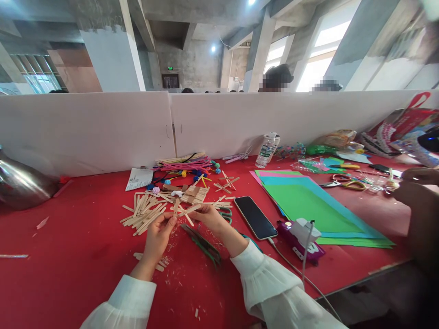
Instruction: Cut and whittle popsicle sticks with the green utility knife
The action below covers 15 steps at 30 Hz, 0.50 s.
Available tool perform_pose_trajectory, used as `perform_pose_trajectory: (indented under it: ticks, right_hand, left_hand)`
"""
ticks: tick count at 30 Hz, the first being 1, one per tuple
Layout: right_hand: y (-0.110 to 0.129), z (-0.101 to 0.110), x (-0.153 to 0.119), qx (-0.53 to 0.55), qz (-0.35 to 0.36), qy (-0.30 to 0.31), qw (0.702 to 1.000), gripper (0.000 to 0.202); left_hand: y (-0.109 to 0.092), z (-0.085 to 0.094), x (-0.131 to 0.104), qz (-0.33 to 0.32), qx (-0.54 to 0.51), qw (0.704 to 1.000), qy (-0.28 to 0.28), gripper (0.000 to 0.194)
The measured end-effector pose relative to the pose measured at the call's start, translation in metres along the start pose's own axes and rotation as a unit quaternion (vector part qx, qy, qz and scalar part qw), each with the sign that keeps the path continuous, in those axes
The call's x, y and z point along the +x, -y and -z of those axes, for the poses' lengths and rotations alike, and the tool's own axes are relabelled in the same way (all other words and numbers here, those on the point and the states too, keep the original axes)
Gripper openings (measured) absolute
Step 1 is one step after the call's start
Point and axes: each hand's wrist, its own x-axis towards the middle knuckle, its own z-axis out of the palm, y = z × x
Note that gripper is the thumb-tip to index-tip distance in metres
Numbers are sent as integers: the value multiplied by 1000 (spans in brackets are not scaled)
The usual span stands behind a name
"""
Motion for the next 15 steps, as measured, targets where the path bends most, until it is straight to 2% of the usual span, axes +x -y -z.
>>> perform_pose_trajectory:
  ticks: [8, 15]
  right_hand:
    - [1, 0, 0, 4, 14, -30, 999, 37]
    - [3, -1, -1, 1, 18, -26, 1000, 36]
  left_hand:
    - [-3, 1, 1, 23, -35, 999, -12, 31]
    - [-5, 1, 1, 36, -56, 998, 3, 29]
